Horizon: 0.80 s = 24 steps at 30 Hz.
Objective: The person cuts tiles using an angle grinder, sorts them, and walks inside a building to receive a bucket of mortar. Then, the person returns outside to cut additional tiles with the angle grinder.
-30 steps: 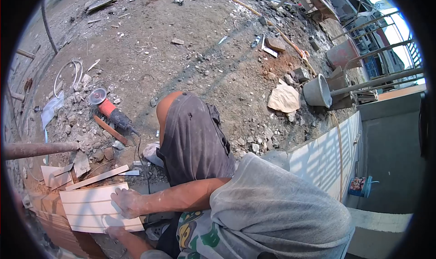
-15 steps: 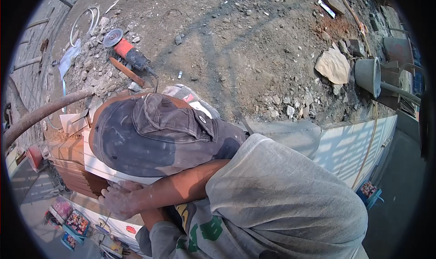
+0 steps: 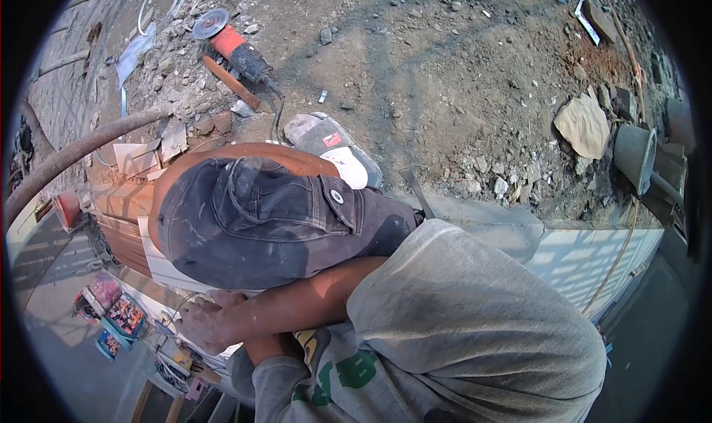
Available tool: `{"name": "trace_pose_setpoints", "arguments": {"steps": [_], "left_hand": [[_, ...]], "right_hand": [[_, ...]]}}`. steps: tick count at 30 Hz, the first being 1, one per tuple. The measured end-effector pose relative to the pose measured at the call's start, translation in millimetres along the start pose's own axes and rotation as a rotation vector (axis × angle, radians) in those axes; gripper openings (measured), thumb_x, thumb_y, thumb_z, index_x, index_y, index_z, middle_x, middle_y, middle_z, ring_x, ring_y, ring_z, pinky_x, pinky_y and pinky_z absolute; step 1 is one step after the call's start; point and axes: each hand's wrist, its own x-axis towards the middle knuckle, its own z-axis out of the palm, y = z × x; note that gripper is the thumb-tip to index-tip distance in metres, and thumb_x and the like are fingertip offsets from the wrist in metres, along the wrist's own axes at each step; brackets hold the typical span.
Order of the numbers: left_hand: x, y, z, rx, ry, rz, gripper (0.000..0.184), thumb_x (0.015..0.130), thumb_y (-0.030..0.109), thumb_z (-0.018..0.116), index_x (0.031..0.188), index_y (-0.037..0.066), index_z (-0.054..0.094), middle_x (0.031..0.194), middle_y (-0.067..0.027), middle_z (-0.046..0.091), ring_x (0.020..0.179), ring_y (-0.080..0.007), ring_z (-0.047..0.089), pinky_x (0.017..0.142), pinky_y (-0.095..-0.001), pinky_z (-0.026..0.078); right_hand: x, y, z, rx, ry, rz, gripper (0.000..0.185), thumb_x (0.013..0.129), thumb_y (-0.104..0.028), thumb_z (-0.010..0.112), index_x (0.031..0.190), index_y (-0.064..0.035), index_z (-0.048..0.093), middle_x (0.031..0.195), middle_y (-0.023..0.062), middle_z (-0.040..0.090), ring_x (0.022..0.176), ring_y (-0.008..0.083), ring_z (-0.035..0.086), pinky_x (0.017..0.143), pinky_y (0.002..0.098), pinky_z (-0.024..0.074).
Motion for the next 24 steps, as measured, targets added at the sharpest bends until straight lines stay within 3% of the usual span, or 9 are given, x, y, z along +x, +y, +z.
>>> {"name": "trace_pose_setpoints", "arguments": {"steps": [5, 9, 11, 13, 15, 16, 18, 21, 24], "left_hand": [[8.0, 25.2, -30.0, -0.299, -0.009, 0.019, 0.049, 0.097, 0.038, 0.038, 0.126, 0.000, 0.050, 0.126, -0.0154, 0.055, 0.114, -0.0300, 0.055, 0.096, -0.0470, 0.047], [0.7, 22.1, -2.5, -0.488, -0.110, 0.004, 0.047, 0.097, 0.037, 0.038, 0.127, 0.003, 0.050, 0.127, -0.0139, 0.055, 0.115, -0.0297, 0.054, 0.097, -0.0469, 0.046], [6.1, 25.8, -14.3, -0.599, -0.092, 0.024, 0.046, 0.097, 0.036, 0.038, 0.128, 0.004, 0.050, 0.127, -0.0131, 0.055, 0.116, -0.0296, 0.054, 0.097, -0.0468, 0.046], [15.3, 44.6, -82.5, -0.755, 0.023, 0.115, 0.045, 0.097, 0.035, 0.038, 0.128, 0.005, 0.050, 0.128, -0.0123, 0.055, 0.116, -0.0294, 0.054, 0.098, -0.0468, 0.045], [20.3, 55.0, -156.9, -0.907, 0.159, 0.220, 0.044, 0.097, 0.034, 0.039, 0.129, 0.006, 0.050, 0.128, -0.0116, 0.055, 0.117, -0.0293, 0.054, 0.098, -0.0467, 0.045], [23.3, 59.7, -181.6, -0.969, 0.204, 0.266, 0.043, 0.097, 0.034, 0.039, 0.129, 0.007, 0.050, 0.128, -0.0112, 0.055, 0.117, -0.0292, 0.053, 0.099, -0.0467, 0.045], [13.7, 73.9, -184.6, -1.067, 0.191, 0.325, 0.046, 0.097, 0.036, 0.038, 0.131, 0.007, 0.048, 0.129, -0.0112, 0.054, 0.116, -0.0293, 0.054, 0.098, -0.0476, 0.045], [8.0, 88.1, -198.7, -1.084, 0.173, 0.336, 0.049, 0.099, 0.039, 0.033, 0.134, 0.007, 0.046, 0.131, -0.0110, 0.053, 0.116, -0.0293, 0.054, 0.098, -0.0457, 0.045], [-1.1, 97.5, -213.2, -1.098, 0.128, 0.434, 0.051, 0.101, 0.039, 0.029, 0.135, 0.005, 0.044, 0.131, -0.0112, 0.053, 0.115, -0.0291, 0.055, 0.096, -0.0435, 0.047]], "right_hand": [[8.6, -12.7, -13.8, -0.076, -0.086, -0.056, 0.040, 0.072, -0.017, 0.062, 0.106, 0.0021, 0.052, 0.107, 0.0201, 0.057, 0.102, 0.0326, 0.056, 0.089, 0.0435, 0.0426], [21.0, 2.0, -39.6, -0.329, 0.371, -0.278, 0.051, 0.074, -0.021, 0.066, 0.115, 0.0018, 0.046, 0.114, 0.0237, 0.046, 0.117, 0.0379, 0.041, 0.096, 0.0462, 0.0356], [24.9, 4.5, -48.6, -0.199, 0.351, -0.120, 0.055, 0.076, -0.023, 0.065, 0.117, 0.0044, 0.043, 0.114, 0.0251, 0.046, 0.116, 0.0409, 0.041, 0.096, 0.0485, 0.0356], [38.4, 14.6, -49.0, -0.043, 0.102, 0.132, 0.069, 0.077, -0.031, 0.072, 0.125, 0.0046, 0.038, 0.120, 0.0294, 0.049, 0.114, 0.0432, 0.048, 0.097, 0.0462, 0.0407], [45.9, 20.9, -37.2, 0.038, 0.057, 0.157, 0.073, 0.076, -0.031, 0.075, 0.128, 0.0048, 0.039, 0.115, 0.0270, 0.057, 0.110, 0.0361, 0.056, 0.095, 0.0412, 0.0436], [41.0, 15.3, -34.3, 0.062, 0.109, 0.021, 0.060, 0.080, -0.027, 0.072, 0.124, 0.0028, 0.045, 0.109, 0.0196, 0.060, 0.103, 0.0288, 0.059, 0.090, 0.0369, 0.0462], [57.5, 37.2, -20.9, 0.307, 0.097, -0.085, 0.039, 0.087, -0.020, 0.066, 0.116, 0.0005, 0.052, 0.096, 0.0098, 0.061, 0.085, 0.0186, 0.061, 0.077, 0.0313, 0.0498], [60.7, 26.9, -28.7, 0.310, 0.016, -0.046, 0.019, 0.091, -0.014, 0.060, 0.104, -0.0009, 0.060, 0.083, 0.0013, 0.060, 0.070, 0.0085, 0.055, 0.064, 0.0246, 0.0481], [65.8, 26.7, -24.1, 0.449, 0.017, 0.016, 0.015, 0.091, -0.014, 0.060, 0.098, -0.0016, 0.063, 0.074, -0.0011, 0.059, 0.062, 0.0063, 0.053, 0.056, 0.0228, 0.0457]]}}
